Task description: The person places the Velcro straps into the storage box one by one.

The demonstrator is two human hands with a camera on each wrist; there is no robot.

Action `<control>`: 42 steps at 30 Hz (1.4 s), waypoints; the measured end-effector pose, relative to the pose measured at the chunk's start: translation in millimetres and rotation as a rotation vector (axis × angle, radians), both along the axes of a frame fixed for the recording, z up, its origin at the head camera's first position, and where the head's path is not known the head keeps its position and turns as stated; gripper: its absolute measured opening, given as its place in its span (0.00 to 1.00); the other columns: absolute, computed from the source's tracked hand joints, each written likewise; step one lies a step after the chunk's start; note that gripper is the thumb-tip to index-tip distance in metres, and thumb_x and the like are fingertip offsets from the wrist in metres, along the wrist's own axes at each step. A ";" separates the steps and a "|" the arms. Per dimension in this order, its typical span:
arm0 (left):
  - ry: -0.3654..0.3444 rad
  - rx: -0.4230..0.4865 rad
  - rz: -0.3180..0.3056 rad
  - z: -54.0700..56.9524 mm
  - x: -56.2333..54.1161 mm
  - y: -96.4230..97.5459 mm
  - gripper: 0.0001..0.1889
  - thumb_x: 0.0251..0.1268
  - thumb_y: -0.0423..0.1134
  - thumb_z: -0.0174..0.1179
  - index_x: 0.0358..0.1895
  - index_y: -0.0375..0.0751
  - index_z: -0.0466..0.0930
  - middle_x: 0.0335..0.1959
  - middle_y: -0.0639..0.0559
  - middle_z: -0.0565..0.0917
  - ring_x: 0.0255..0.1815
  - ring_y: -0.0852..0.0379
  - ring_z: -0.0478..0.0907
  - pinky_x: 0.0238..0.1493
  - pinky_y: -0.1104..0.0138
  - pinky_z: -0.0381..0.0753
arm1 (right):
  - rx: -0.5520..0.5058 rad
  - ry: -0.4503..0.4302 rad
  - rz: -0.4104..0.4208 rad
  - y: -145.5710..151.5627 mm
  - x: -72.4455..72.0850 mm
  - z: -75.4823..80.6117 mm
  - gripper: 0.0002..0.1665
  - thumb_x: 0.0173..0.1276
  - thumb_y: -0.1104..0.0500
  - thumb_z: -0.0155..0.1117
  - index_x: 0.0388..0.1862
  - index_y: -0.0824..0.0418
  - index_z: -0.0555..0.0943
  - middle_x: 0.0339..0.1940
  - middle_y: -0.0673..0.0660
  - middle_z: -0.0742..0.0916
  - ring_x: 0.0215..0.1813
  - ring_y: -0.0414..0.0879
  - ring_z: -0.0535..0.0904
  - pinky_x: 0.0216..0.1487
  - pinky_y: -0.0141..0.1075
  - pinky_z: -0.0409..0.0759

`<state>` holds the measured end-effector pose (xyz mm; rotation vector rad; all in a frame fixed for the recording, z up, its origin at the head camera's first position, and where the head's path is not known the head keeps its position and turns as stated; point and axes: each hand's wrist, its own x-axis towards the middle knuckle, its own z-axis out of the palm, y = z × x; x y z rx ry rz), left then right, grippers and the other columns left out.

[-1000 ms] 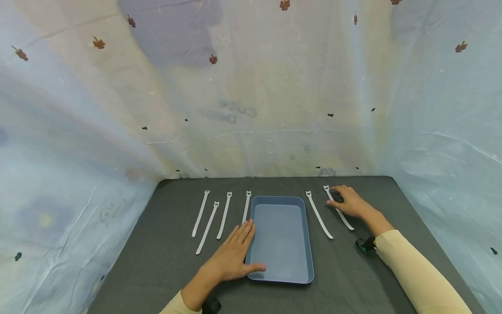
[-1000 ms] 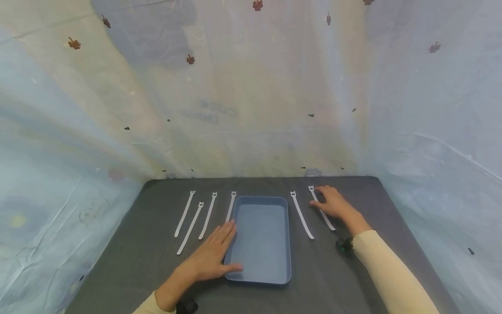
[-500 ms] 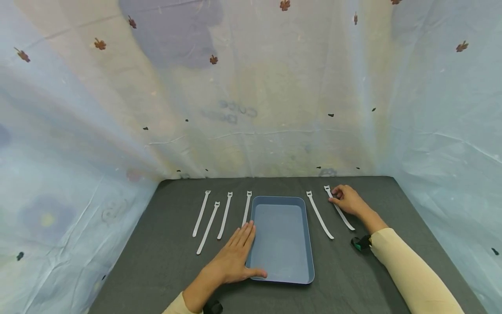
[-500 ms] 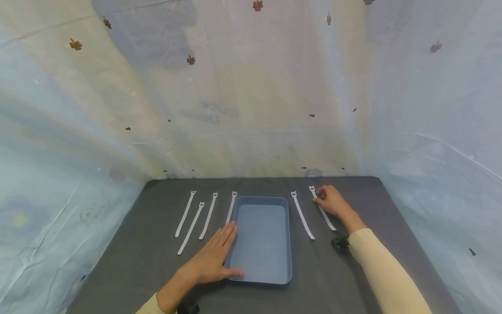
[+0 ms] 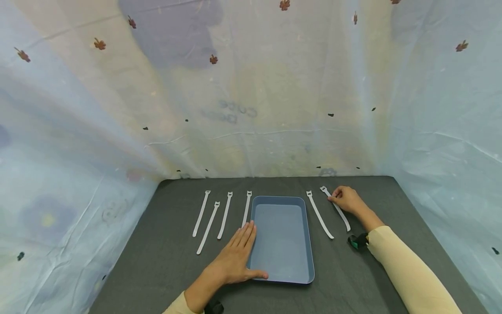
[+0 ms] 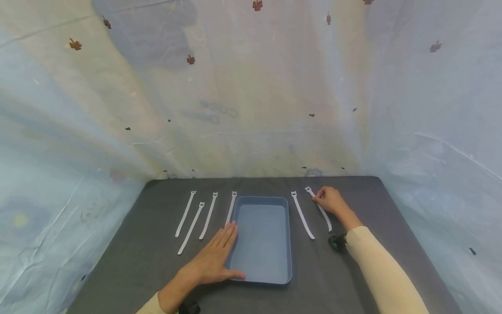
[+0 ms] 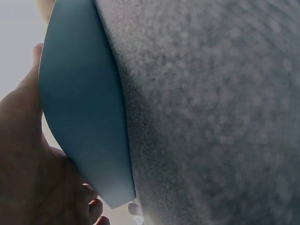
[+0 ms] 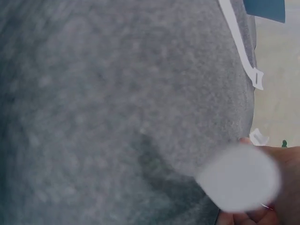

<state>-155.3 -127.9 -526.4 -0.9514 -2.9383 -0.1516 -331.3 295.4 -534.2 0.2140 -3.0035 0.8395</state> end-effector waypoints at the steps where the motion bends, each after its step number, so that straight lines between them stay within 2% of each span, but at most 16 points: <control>1: 0.001 -0.005 0.001 0.4 -0.3 0.1 0.68 0.41 0.87 0.38 0.76 0.35 0.42 0.79 0.43 0.35 0.79 0.44 0.41 0.76 0.52 0.49 | 0.000 -0.002 0.001 0.0 -0.1 0.2 0.15 0.65 0.51 0.66 0.30 0.61 0.79 0.25 0.54 0.80 0.25 0.45 0.72 0.28 0.36 0.70; 7: 0.025 0.005 -0.001 -1.0 -2.7 -1.3 0.68 0.40 0.87 0.42 0.76 0.35 0.43 0.79 0.42 0.38 0.79 0.45 0.40 0.76 0.52 0.50 | -0.052 -0.006 0.020 -0.6 2.9 5.1 0.14 0.67 0.51 0.64 0.31 0.62 0.80 0.25 0.54 0.82 0.25 0.44 0.73 0.28 0.35 0.70; 12: 0.024 0.059 -0.003 -10.1 -6.0 -2.7 0.69 0.39 0.87 0.44 0.76 0.35 0.43 0.79 0.40 0.42 0.79 0.45 0.41 0.75 0.51 0.50 | -0.105 0.015 0.037 -1.2 8.4 13.9 0.15 0.69 0.52 0.62 0.34 0.64 0.80 0.27 0.57 0.82 0.26 0.44 0.73 0.28 0.36 0.71; 17: 0.037 0.066 -0.002 -15.7 -8.1 -2.6 0.70 0.38 0.88 0.41 0.76 0.35 0.43 0.79 0.41 0.42 0.79 0.44 0.42 0.76 0.51 0.49 | -0.147 0.051 0.050 -4.8 16.1 26.8 0.13 0.69 0.53 0.63 0.37 0.64 0.79 0.29 0.57 0.82 0.27 0.44 0.72 0.28 0.36 0.71; 22: 0.029 0.058 0.001 -14.7 -8.6 -1.7 0.69 0.39 0.88 0.40 0.76 0.35 0.43 0.79 0.41 0.43 0.79 0.44 0.41 0.76 0.52 0.49 | -0.174 0.106 0.080 -12.2 23.3 43.0 0.13 0.69 0.53 0.62 0.38 0.63 0.79 0.30 0.58 0.82 0.29 0.46 0.74 0.29 0.37 0.73; 27: 0.008 0.039 -0.001 -9.0 -7.0 -0.9 0.69 0.40 0.88 0.40 0.76 0.35 0.42 0.79 0.40 0.42 0.79 0.44 0.41 0.76 0.52 0.49 | -0.197 0.155 0.098 -21.8 29.4 58.5 0.14 0.69 0.50 0.62 0.39 0.61 0.80 0.31 0.57 0.83 0.31 0.46 0.76 0.30 0.36 0.74; 31: -0.017 0.010 -0.009 -3.5 -4.2 -2.2 0.70 0.38 0.88 0.42 0.77 0.36 0.40 0.79 0.41 0.39 0.79 0.44 0.40 0.76 0.51 0.49 | -0.219 0.167 0.107 -32.3 36.7 70.0 0.14 0.69 0.49 0.62 0.39 0.59 0.80 0.33 0.57 0.83 0.32 0.46 0.77 0.32 0.36 0.75; 36: -0.030 0.001 -0.019 -2.5 -1.1 -3.9 0.72 0.35 0.89 0.42 0.77 0.36 0.39 0.79 0.44 0.33 0.79 0.44 0.38 0.77 0.52 0.47 | -0.270 0.179 0.122 -42.4 46.0 79.7 0.13 0.69 0.50 0.62 0.40 0.59 0.79 0.33 0.57 0.84 0.32 0.47 0.78 0.30 0.34 0.74; 42: -0.023 0.003 -0.024 -1.1 0.5 -2.8 0.72 0.35 0.89 0.42 0.76 0.35 0.40 0.79 0.42 0.35 0.79 0.44 0.39 0.76 0.52 0.48 | -0.329 0.176 0.142 -49.1 54.2 88.3 0.13 0.70 0.50 0.61 0.40 0.58 0.79 0.34 0.57 0.84 0.32 0.49 0.78 0.28 0.33 0.74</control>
